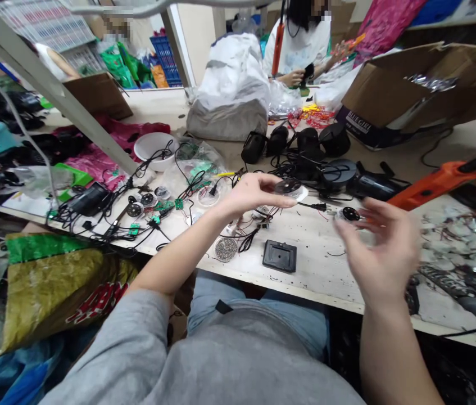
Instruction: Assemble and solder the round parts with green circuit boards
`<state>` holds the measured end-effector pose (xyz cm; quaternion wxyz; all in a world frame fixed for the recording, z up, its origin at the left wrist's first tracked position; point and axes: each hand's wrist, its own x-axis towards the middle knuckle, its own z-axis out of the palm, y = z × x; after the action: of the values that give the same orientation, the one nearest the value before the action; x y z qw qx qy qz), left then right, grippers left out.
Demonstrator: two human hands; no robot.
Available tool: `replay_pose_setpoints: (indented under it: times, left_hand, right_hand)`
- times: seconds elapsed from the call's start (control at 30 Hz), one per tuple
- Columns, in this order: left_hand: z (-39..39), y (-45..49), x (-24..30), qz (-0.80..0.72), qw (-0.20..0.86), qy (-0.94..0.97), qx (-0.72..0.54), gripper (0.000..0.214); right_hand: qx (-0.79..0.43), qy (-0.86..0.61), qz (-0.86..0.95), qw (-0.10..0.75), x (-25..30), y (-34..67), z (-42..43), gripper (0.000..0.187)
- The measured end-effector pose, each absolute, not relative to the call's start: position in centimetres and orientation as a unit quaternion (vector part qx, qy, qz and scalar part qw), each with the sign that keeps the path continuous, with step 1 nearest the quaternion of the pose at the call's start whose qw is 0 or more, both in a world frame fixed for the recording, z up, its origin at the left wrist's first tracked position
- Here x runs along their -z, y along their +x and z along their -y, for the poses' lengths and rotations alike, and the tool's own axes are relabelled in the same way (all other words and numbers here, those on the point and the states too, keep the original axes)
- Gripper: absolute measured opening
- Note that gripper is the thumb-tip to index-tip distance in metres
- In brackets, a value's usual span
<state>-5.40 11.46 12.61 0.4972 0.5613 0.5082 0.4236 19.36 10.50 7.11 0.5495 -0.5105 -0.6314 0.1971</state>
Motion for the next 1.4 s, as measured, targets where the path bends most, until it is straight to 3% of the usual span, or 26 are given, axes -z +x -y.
replay_pose_setpoints:
  times: [0.07, 0.13, 0.33, 0.57, 0.73, 0.87, 0.97, 1.1, 1.17, 1.3, 1.4]
  left_hand:
    - [-12.6, -5.3, -14.2, -0.479, 0.499, 0.585, -0.423, 0.037]
    - [-13.7, -5.1, -15.4, -0.456, 0.486, 0.604, -0.437, 0.037]
    - [-16.2, -6.7, -17.5, -0.444, 0.396, 0.660, -0.458, 0.033]
    - [-18.0, -8.8, -17.9, -0.431, 0.440, 0.637, -0.464, 0.045]
    - [-19.2, -11.8, -16.8, -0.400, 0.486, 0.617, -0.473, 0.066]
    - [-18.4, -15.2, -12.7, -0.502, 0.427, 0.609, -0.442, 0.074]
    - [-17.2, -15.4, -8.5, -0.612, 0.341, 0.640, -0.317, 0.057]
    - [-16.8, -13.7, -5.3, -0.643, 0.279, 0.644, -0.305, 0.018]
    - [-17.2, -13.4, -5.6, -0.652, 0.262, 0.631, -0.329, 0.011]
    - [-17.3, -15.3, -9.5, -0.649, 0.219, 0.611, -0.396, 0.022]
    - [-15.8, -17.3, -14.3, -0.569, 0.206, 0.653, -0.455, 0.026]
  right_hand:
    - [-0.361, -0.441, 0.648, 0.506, -8.1, 16.4, -11.3, 0.080]
    - [-0.472, -0.382, 0.630, 0.486, -9.1, 13.7, -13.0, 0.089]
    - [-0.578, -0.391, 0.541, 0.470, -12.2, 8.9, -17.6, 0.036]
    - [-0.730, -0.293, 0.436, 0.437, -14.8, 6.7, -18.3, 0.039]
    - [-0.727, -0.270, 0.393, 0.494, -15.5, 5.7, -19.5, 0.030]
    - [-0.711, -0.288, 0.368, 0.526, -16.3, 5.7, -20.6, 0.023]
    - [-0.699, -0.267, 0.365, 0.554, -16.9, 6.1, -21.4, 0.021]
    - [-0.638, -0.262, 0.380, 0.616, -17.4, 7.0, -22.4, 0.019]
    - [-0.606, -0.274, 0.385, 0.639, -17.4, 8.0, -22.6, 0.020]
    - [-0.581, -0.314, 0.355, 0.662, -15.9, 10.6, -22.6, 0.019]
    - [-0.602, -0.358, 0.333, 0.631, -13.3, 11.5, -22.1, 0.019]
